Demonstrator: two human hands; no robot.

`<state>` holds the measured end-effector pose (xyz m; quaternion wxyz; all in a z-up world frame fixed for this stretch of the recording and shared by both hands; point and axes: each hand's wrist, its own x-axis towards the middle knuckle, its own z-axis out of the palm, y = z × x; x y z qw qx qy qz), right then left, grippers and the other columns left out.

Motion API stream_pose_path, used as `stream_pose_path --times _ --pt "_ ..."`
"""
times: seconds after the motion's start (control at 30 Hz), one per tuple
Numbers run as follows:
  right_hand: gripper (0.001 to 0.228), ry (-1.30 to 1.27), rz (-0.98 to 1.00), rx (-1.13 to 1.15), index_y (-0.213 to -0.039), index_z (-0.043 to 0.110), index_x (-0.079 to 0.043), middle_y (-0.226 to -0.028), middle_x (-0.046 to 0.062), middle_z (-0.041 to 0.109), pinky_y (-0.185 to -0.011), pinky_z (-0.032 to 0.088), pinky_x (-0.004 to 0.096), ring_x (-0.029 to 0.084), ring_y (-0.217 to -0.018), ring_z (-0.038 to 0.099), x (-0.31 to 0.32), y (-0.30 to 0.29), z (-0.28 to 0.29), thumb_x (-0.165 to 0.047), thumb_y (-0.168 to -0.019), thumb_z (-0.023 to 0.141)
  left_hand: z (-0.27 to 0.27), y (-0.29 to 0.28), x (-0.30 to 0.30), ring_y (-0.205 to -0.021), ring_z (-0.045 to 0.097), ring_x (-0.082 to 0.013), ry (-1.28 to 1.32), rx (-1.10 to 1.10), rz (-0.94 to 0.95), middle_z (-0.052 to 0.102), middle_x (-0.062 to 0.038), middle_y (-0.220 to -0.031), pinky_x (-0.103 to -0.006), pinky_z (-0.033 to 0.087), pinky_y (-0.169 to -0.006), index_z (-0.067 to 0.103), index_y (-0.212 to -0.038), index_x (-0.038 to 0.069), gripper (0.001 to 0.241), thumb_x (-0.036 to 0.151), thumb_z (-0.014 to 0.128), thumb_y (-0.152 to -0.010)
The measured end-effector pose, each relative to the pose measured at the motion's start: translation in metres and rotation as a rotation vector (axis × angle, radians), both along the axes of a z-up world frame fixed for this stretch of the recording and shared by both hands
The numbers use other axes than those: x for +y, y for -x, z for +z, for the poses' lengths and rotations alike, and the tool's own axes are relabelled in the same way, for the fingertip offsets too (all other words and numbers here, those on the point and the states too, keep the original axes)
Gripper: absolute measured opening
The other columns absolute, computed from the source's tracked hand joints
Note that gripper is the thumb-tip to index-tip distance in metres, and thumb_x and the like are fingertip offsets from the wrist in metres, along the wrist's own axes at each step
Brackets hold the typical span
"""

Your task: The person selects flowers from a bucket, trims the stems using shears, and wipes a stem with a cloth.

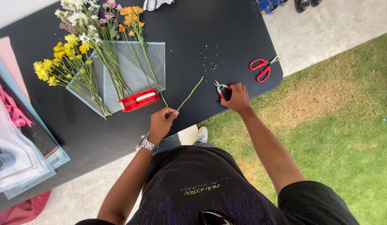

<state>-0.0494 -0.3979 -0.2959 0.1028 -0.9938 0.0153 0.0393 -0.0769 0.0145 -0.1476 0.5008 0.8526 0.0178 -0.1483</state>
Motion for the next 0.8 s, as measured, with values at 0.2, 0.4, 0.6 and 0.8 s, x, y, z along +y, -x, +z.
stream_pose_path --times 0.2,0.4,0.6,0.8 --pt "0.038 -1.437 -0.534 0.200 -0.139 0.051 -0.002 -0.118 0.018 0.074 -0.090 0.072 0.048 0.032 -0.104 0.082 0.049 0.032 0.010 0.000 -0.102 0.060 0.012 0.000 -0.013 -0.075 0.081 -0.0274 0.005 -0.002 -0.018 0.086 -0.009 -0.088 -0.0382 0.062 -0.064 0.087 -0.105 0.014 0.010 0.022 0.082 -0.107" --pt "0.046 -1.043 -0.360 0.198 -0.128 0.073 -0.015 -0.105 0.009 0.077 -0.093 0.059 0.044 0.025 -0.099 0.077 0.090 0.027 0.093 -0.013 -0.085 0.089 0.026 0.000 -0.022 -0.084 0.082 -0.0332 -0.024 -0.100 -0.043 0.084 -0.013 -0.093 -0.0431 0.068 -0.066 0.086 -0.112 0.011 0.013 0.022 0.079 -0.110" --pt "0.040 -0.690 -0.426 0.180 -0.115 0.068 -0.030 -0.094 -0.003 0.083 -0.095 0.058 0.045 0.027 -0.095 0.081 0.092 0.010 0.106 -0.033 -0.080 0.087 0.037 -0.004 -0.021 -0.087 0.082 -0.0383 -0.076 -0.201 -0.061 0.082 -0.017 -0.094 -0.0480 0.070 -0.068 0.084 -0.114 0.008 0.013 0.020 0.078 -0.112" --pt "0.048 -0.604 -0.303 0.167 -0.123 0.068 -0.020 -0.092 0.015 0.077 -0.088 0.058 0.056 0.041 -0.092 0.079 0.092 0.006 0.142 -0.028 -0.079 0.087 0.031 -0.005 -0.017 -0.086 0.082 -0.0357 -0.080 -0.193 -0.063 0.082 -0.014 -0.094 -0.0429 0.071 -0.063 0.086 -0.111 0.013 0.012 0.024 0.081 -0.109"
